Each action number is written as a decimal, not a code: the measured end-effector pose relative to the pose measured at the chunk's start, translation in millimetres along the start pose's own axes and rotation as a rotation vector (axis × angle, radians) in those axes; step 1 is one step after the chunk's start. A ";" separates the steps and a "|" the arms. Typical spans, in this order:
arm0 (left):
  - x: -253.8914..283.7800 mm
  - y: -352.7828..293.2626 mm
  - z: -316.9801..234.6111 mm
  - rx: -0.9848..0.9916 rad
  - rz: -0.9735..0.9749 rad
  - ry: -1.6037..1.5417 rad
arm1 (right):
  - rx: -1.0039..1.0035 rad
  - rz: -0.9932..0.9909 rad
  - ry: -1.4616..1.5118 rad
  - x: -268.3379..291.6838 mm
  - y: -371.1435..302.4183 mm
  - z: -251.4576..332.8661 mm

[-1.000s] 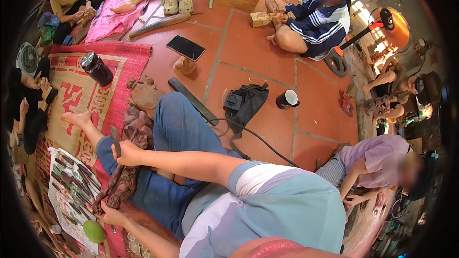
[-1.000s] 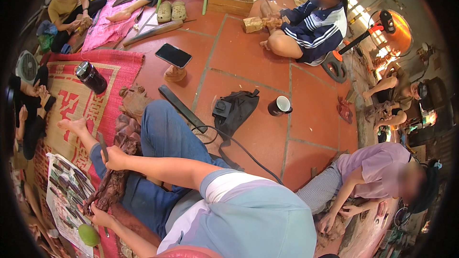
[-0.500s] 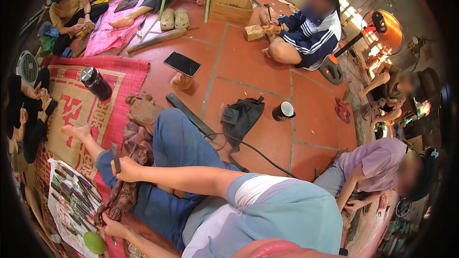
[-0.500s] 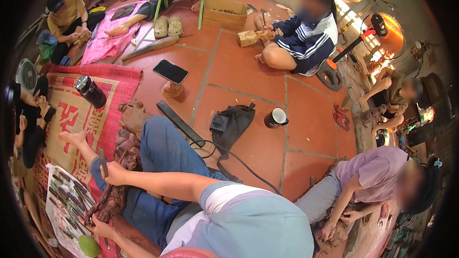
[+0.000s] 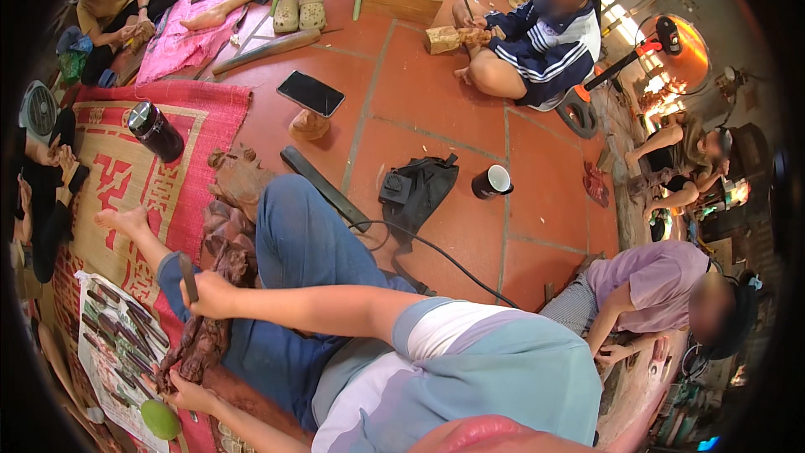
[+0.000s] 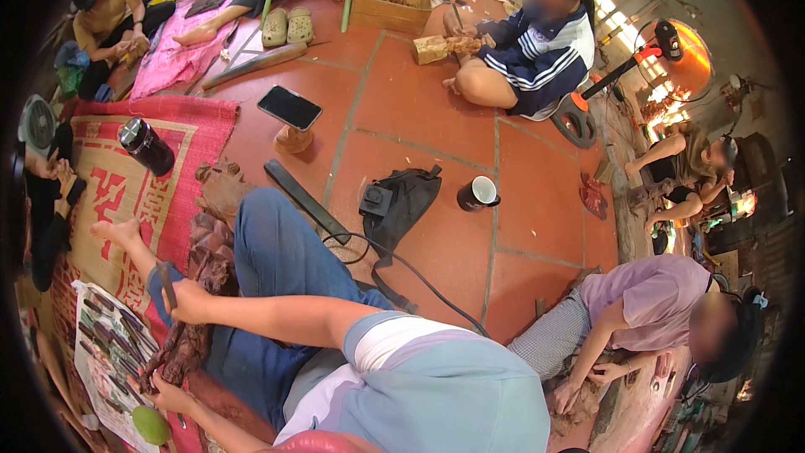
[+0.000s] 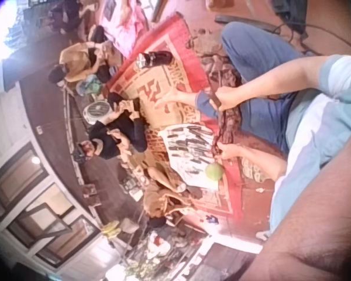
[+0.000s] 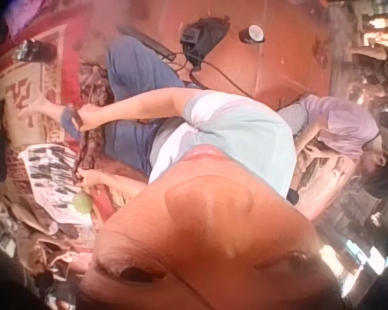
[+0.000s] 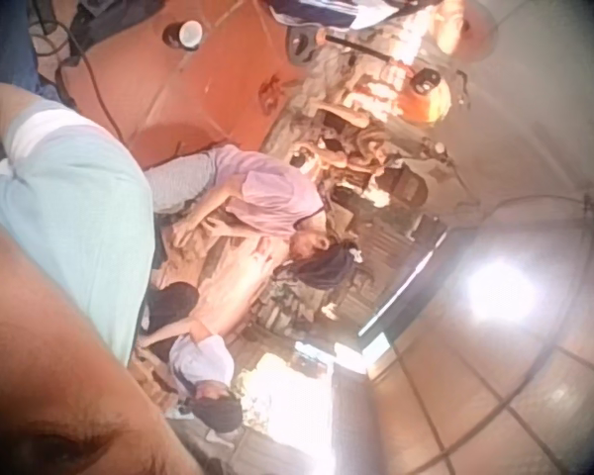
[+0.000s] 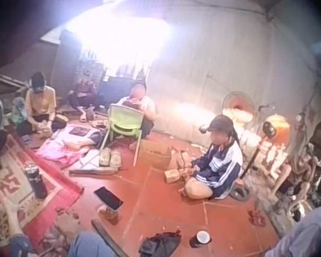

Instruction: The person sits on a mat and carves a piece of wood using a chisel. They hold the wood in their left hand and use the chisel in their right hand to shape the object, occasionally rotating it to access different sides.

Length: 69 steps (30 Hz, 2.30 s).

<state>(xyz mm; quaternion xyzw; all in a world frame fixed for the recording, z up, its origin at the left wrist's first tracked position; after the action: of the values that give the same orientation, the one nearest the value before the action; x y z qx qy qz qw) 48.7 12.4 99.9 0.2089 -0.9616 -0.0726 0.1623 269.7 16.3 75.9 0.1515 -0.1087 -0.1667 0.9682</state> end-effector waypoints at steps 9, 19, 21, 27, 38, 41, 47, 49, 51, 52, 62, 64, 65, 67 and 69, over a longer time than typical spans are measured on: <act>-5.5 -7.2 -16.7 -0.009 -0.016 0.004 | 0.106 -0.033 0.011 0.9 2.2 -4.4; -3.5 -0.6 -0.5 -0.006 0.010 -0.029 | -0.058 -0.055 0.068 5.8 3.1 -17.0; 0.2 -1.2 -3.6 -0.001 -0.015 0.025 | 0.087 -0.061 0.083 3.3 -1.6 -3.8; -6.1 -4.9 -11.6 0.031 0.002 -0.012 | 0.017 -0.046 0.046 4.0 5.0 -5.4; -2.4 2.2 1.0 -0.003 0.001 0.014 | -0.079 0.001 0.033 3.6 6.3 -16.7; -2.6 3.0 3.7 -0.008 -0.009 0.008 | -0.096 -0.002 0.019 -1.6 7.2 -19.8; -2.2 0.5 2.9 -0.026 0.011 -0.038 | -0.083 -0.006 0.038 3.9 9.1 -18.6; -1.2 3.5 8.9 -0.018 0.002 -0.056 | -0.096 0.000 -0.007 -0.8 8.2 -11.5; 0.0 2.6 9.3 -0.006 -0.010 -0.036 | -0.066 0.028 -0.052 1.0 3.6 4.2; -0.1 3.4 11.6 -0.010 -0.006 -0.039 | -0.012 0.019 0.011 1.9 5.8 -4.6; -2.3 2.2 4.5 0.030 0.020 -0.057 | -0.125 0.060 0.021 1.5 15.5 -20.8; -3.5 1.7 0.6 0.023 0.013 -0.060 | -0.140 0.073 0.044 -2.5 14.0 -23.0; -3.6 0.0 -1.6 0.022 0.005 -0.057 | -0.121 0.071 0.020 -1.6 10.6 -13.7; -3.6 -0.5 -2.7 0.015 0.000 -0.043 | -0.083 0.067 -0.027 -0.8 6.4 -1.2; -4.0 -0.3 -3.5 -0.007 0.008 -0.022 | -0.089 -0.009 0.005 0.0 9.4 -15.8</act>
<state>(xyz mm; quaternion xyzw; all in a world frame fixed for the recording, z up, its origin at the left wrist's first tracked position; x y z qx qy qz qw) 53.5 13.6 101.9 0.2037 -0.9639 -0.0775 0.1529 276.6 28.7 64.3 0.1093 -0.0979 -0.1752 0.9735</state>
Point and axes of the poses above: each hand's wrist, its own y-axis towards the middle knuckle, its own x-axis out of the back of the hand, z = x × y, the point moved 3 cm from there along y, towards the middle knuckle, and after that the axes turned 8 degrees about x, right-handed, at the moved point
